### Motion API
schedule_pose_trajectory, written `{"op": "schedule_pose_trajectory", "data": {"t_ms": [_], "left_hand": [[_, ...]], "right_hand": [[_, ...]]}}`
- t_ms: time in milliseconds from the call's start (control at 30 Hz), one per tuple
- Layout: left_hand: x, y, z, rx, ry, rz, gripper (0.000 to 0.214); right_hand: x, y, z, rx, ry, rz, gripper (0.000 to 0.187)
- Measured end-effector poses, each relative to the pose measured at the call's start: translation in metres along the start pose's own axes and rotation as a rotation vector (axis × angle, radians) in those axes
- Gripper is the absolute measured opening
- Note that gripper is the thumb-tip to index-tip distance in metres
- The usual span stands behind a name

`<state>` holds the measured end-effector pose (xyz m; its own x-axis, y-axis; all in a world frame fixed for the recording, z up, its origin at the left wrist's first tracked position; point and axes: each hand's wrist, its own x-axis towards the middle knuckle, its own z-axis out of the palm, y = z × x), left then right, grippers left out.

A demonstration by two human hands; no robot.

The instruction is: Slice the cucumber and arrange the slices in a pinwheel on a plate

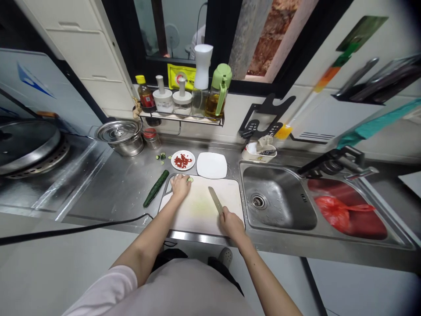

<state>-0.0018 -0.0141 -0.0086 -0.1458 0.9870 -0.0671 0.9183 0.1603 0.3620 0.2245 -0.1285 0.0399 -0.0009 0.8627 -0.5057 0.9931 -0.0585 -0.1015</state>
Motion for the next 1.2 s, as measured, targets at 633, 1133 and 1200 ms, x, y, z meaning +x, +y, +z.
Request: {"op": "schedule_pose_trajectory", "data": {"t_ms": [633, 1133, 1200], "left_hand": [[-0.016, 0.012, -0.010, -0.280, -0.205, -0.106, 0.018], [-0.047, 0.006, 0.000, -0.149, -0.193, -0.017, 0.015], [-0.046, 0.006, 0.001, -0.137, -0.199, -0.015, 0.014]], "right_hand": [[-0.003, -0.002, -0.003, 0.001, 0.003, 0.000, 0.029], [-0.031, -0.020, 0.001, -0.044, -0.012, -0.139, 0.027], [-0.031, -0.023, 0.003, -0.052, -0.016, -0.152, 0.027]]}}
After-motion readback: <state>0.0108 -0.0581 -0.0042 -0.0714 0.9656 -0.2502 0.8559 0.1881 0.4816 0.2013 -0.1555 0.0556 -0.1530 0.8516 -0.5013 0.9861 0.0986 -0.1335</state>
